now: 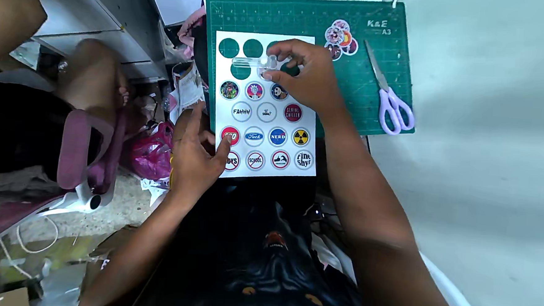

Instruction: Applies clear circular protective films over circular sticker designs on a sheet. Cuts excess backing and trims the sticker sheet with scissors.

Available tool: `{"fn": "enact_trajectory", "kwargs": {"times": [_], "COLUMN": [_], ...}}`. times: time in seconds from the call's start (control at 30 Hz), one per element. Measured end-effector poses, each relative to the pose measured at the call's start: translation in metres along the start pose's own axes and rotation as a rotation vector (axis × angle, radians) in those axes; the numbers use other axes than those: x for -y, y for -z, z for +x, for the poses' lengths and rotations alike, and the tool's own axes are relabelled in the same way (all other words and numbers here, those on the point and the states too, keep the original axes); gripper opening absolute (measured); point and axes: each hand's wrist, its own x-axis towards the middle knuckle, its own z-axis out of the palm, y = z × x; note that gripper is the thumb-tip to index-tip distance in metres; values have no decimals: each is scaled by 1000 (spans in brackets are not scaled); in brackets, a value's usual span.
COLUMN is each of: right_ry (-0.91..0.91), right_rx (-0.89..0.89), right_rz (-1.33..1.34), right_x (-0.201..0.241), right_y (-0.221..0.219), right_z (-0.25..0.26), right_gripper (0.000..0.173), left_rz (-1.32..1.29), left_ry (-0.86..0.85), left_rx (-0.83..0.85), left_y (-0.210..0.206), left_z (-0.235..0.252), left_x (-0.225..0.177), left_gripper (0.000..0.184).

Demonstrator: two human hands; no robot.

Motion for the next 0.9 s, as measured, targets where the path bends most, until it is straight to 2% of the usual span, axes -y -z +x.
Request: {"fn": "enact_trajectory", "kwargs": {"times": [0.2, 0.53, 0.9], "right_ry": [39, 44, 41], "right_rx": [-24, -38, -34], "right_rz": [-201, -176, -181], "right_x": [-7, -11, -12], "right_y": [5, -3, -4], "right_z": [-6, -5, -5], "right_gripper": [32, 23, 22], "left_rz": [-12, -20, -41], "left_ry": [-5, -15, -18], "left_rx": [22, 31, 37], "left_y": [1, 0, 0], "left_z": [1, 3, 3], "left_x": [2, 2, 3], "left_gripper": [78, 77, 77]}}
